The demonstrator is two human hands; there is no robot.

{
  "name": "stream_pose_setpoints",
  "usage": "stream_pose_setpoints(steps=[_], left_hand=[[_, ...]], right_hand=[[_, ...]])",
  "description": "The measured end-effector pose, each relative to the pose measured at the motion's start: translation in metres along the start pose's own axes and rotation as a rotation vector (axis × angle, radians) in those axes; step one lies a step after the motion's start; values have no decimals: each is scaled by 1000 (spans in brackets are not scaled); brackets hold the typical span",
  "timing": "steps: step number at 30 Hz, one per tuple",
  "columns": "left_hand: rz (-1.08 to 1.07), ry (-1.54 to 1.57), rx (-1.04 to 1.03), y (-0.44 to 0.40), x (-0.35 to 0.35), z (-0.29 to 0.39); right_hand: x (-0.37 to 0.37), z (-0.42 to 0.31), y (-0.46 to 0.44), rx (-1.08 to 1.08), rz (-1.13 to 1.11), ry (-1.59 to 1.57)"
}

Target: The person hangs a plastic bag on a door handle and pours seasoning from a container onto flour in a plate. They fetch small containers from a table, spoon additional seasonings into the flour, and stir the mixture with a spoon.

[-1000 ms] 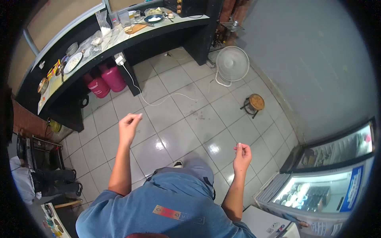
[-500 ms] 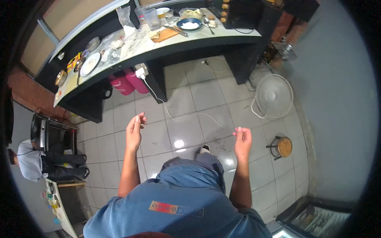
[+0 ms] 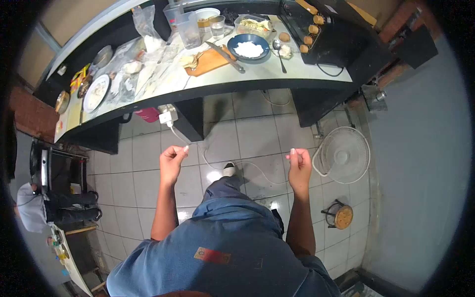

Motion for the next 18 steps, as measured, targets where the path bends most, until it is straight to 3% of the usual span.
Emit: stream_pose_setpoints(steps=[5, 8, 11, 18], left_hand=[[-64, 87, -3, -144, -15, 29], [-185, 50, -34, -206, -25, 63], [-206, 167, -21, -248, -42, 76], [-134, 3, 45, -315, -72, 56]], right_hand=[[-23, 3, -83, -76, 113, 34], [-29, -1, -128, 45, 143, -48], [-43, -8, -170, 48, 218, -23], [-71, 23, -275, -66, 123, 21]])
Point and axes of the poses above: each hand's wrist, its own y-axis away from the middle knuckle, its own x-axis out of the back of the hand, z = x × y, the point moved 3 cm from there along -y, towards the middle knuckle, and after that the axes turned 4 degrees about x, right-handed, at the moved point
